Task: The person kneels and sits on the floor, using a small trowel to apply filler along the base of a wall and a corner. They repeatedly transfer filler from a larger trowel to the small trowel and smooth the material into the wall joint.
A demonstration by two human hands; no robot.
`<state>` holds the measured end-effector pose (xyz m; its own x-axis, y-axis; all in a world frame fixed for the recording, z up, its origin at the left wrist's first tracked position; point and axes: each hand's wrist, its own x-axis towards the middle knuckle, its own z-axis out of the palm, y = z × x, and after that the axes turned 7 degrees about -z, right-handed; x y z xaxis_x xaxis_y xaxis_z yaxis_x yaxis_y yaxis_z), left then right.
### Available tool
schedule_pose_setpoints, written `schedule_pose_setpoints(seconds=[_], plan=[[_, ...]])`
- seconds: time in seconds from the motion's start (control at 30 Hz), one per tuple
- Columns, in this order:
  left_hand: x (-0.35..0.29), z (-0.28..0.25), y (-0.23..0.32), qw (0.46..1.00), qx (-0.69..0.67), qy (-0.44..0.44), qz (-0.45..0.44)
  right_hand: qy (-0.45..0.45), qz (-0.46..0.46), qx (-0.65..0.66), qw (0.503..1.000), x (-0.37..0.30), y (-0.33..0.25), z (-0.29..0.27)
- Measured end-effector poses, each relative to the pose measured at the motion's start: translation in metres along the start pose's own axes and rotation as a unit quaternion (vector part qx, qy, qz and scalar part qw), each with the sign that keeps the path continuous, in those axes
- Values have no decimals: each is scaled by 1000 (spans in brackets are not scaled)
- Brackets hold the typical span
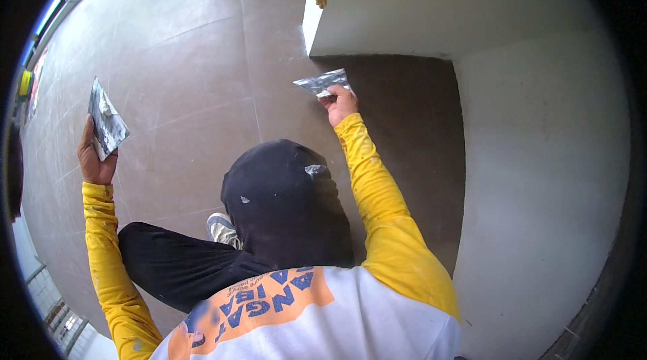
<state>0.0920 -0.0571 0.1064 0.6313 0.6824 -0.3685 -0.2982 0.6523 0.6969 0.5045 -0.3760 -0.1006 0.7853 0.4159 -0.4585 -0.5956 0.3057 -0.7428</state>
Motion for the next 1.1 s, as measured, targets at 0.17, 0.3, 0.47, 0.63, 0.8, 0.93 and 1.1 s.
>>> schedule_pose_setpoints(seconds=[0.17, 0.3, 0.47, 0.63, 0.8, 0.93, 1.1], plan=[[4, -2, 1, 1000, 7, -5, 4, -28, -11, 43, 999, 46, 32, 4], [5, -2, 1, 1000, 6, 3, 4, 25, 10, 50, 998, 71, 43, 9], [4, -1, 1, 1000, 9, 3, 6, 28, 8, 59, 998, 89, 45, 13], [4, 0, 1, 1000, 9, -5, 6, 0, 9, 88, 996, 96, 25, 36], [4, 1, 0, 1000, 9, 9, 11, -55, -16, 104, 993, 69, -9, 44], [3, 3, 0, 1000, 8, 19, 10, -87, -34, 60, 994, 25, -6, 19], [3, 4, 1, 1000, 14, -4, 5, -17, -1, 24, 1000, 24, 14, -12]])
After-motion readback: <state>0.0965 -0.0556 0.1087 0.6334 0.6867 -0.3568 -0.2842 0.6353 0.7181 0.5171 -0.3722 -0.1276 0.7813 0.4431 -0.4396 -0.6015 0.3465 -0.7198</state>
